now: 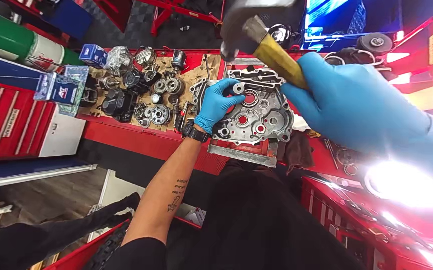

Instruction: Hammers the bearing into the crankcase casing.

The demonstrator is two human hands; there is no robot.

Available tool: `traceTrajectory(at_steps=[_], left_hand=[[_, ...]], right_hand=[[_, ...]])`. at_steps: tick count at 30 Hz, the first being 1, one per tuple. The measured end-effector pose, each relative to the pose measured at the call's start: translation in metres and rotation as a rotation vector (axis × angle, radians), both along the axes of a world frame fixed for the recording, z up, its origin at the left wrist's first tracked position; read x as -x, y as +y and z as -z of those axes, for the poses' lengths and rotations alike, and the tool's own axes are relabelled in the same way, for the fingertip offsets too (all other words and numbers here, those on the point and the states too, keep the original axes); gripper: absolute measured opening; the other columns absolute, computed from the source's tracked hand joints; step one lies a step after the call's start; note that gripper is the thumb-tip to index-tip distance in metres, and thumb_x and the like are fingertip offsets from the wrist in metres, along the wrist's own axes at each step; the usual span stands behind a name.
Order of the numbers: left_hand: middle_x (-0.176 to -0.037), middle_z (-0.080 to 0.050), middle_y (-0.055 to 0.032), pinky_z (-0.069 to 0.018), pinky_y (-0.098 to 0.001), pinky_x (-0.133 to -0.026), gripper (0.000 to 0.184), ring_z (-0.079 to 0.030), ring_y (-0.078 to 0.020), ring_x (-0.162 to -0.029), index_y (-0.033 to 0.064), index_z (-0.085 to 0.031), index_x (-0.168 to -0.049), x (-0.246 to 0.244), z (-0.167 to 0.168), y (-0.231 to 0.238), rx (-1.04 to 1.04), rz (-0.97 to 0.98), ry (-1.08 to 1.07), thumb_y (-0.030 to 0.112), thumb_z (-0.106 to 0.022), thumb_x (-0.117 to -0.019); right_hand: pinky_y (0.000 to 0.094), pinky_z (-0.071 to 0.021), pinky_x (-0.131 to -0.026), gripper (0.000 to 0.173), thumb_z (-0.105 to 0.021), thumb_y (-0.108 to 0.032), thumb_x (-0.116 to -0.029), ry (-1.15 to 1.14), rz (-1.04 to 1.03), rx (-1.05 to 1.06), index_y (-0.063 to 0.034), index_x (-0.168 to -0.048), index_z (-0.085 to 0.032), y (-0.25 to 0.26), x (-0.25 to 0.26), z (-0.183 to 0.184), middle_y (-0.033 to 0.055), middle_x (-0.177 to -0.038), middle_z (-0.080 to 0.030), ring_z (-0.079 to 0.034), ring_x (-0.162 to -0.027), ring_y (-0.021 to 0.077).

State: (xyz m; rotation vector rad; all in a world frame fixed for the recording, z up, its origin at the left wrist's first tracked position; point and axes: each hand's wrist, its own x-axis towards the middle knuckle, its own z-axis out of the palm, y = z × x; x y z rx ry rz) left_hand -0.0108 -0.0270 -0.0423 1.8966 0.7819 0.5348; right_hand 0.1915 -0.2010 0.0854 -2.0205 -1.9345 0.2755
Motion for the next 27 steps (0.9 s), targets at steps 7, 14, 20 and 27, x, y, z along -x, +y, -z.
traceTrajectory(at_steps=[7,14,20,27], left_hand=[[-0.106,-0.074,-0.0058,-0.0599,-0.029,-0.086,0.037,-0.071,-0.0095,-0.094,0.0039,-0.071,-0.119,0.0,0.001,-0.003,-0.013,0.012,0.031,0.009,-0.082,-0.0848],[-0.102,-0.074,-0.004,-0.0612,-0.0302,-0.082,0.034,-0.071,-0.0102,-0.09,0.0069,-0.07,-0.115,-0.001,0.001,-0.004,-0.017,0.007,0.04,0.009,-0.083,-0.0839],[-0.102,-0.073,-0.004,-0.0611,-0.0317,-0.082,0.038,-0.071,-0.0105,-0.091,0.0077,-0.069,-0.118,-0.002,0.0,-0.005,-0.106,0.055,0.112,0.015,-0.084,-0.0843],[-0.102,-0.073,-0.0024,-0.0598,-0.0326,-0.083,0.034,-0.07,-0.0093,-0.091,0.0107,-0.07,-0.115,-0.021,-0.001,-0.017,-0.163,0.102,0.15,0.02,-0.084,-0.0842]], right_hand=[[0.0522,-0.0461,-0.051,0.022,-0.046,-0.03,-0.1069,-0.018,0.016,0.324,-0.0087,-0.104,-0.052,0.009,-0.001,0.021,0.0092,-0.067,-0.054,-0.062,-0.063,0.0341],[0.0527,-0.0487,-0.054,0.02,-0.047,-0.029,-0.1065,-0.001,0.045,0.387,-0.0094,-0.11,-0.051,0.011,0.014,0.038,0.0104,-0.071,-0.059,-0.065,-0.066,0.0351],[0.0494,-0.0468,-0.054,0.021,-0.046,-0.032,-0.1071,0.014,0.026,0.392,-0.0129,-0.104,-0.053,0.009,-0.002,0.036,0.0061,-0.069,-0.056,-0.063,-0.065,0.0298],[0.0477,-0.044,-0.049,0.024,-0.046,-0.037,-0.106,-0.012,0.07,0.372,-0.0147,-0.1,-0.053,-0.023,-0.02,0.033,0.0031,-0.061,-0.052,-0.06,-0.057,0.028]])
